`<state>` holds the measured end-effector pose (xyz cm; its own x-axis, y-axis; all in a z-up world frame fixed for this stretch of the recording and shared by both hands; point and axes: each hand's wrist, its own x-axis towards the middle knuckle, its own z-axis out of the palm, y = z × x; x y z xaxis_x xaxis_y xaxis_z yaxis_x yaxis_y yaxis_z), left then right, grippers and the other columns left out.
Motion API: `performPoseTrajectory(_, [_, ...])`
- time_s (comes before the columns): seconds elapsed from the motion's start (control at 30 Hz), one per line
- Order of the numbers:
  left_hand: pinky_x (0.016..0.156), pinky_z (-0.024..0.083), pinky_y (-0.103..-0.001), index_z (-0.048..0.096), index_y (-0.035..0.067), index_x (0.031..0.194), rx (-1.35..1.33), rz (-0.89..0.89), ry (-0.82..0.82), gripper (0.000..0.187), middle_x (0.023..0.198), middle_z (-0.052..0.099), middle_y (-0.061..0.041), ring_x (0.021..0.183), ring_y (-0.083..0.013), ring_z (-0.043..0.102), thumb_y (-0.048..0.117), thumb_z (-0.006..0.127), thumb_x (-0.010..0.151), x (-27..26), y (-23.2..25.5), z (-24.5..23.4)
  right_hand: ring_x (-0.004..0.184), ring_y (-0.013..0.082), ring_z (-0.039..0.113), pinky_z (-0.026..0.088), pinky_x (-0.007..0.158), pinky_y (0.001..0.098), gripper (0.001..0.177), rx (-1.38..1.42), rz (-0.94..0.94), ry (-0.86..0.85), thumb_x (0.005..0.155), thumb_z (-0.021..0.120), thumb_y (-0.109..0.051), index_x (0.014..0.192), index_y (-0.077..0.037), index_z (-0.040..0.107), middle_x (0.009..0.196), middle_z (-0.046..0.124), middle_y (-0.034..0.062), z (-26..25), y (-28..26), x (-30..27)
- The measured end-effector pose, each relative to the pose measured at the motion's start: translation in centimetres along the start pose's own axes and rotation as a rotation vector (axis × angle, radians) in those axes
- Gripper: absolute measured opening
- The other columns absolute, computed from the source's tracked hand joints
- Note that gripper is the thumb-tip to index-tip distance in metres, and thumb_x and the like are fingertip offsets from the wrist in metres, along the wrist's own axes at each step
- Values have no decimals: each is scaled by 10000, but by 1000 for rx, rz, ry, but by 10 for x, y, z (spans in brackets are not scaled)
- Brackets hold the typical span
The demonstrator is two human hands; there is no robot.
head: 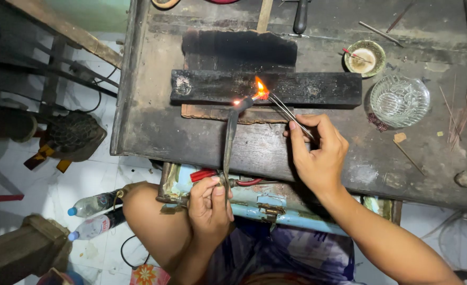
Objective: Soldering small decorative components onto a jewelry base using a blowtorch and tweezers
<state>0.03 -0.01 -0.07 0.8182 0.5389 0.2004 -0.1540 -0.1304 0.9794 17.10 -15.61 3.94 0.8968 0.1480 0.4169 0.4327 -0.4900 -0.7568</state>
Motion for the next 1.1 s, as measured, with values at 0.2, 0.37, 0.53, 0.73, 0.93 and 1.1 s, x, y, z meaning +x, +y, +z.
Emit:
performPoseTrajectory(0.2, [378,439,-208,503,31,1233,-25,-59,17,189,801,666,-163,372,-114,517,105,498,1059,0,0,1,877,225,717,522,806,346,76,0,4,0,1013,710,-92,999,-22,682,977,757,100,0,-2,1])
performPoseTrajectory(0.37, [363,442,-205,500,25,1215,20,2,-8,174,781,663,-164,363,-113,522,96,492,1057,2,0,0,838,185,737,550,750,304,67,35,41,-5,1013,708,-83,988,-30,673,964,759,93,1,-4,1])
performPoseTrajectory(0.53, [376,442,-203,505,26,1225,20,-11,-19,183,799,666,-169,362,-115,530,98,493,1057,2,1,-1,827,183,733,535,761,307,72,37,30,-3,1019,702,-83,981,-33,666,958,761,89,1,-3,1])
performPoseTrajectory(0.73, [370,431,-199,507,17,1221,22,3,-14,182,803,671,-158,357,-114,529,98,490,1059,3,0,0,822,174,746,549,738,291,71,40,36,-5,1019,701,-78,981,-35,661,957,763,86,0,-5,2])
performPoseTrajectory(0.93, [384,438,-198,523,18,1215,41,-22,4,186,775,681,-171,359,-113,550,104,506,1050,2,1,1,727,154,687,518,720,299,86,13,39,-17,1016,704,-101,965,-54,654,982,767,69,0,-3,2])
performPoseTrajectory(1.1, [385,443,-200,527,10,1210,26,-36,14,186,764,677,-170,359,-111,545,98,510,1047,2,1,1,710,153,679,520,711,295,85,19,35,-17,1015,704,-92,963,-51,651,985,763,72,0,-3,1])
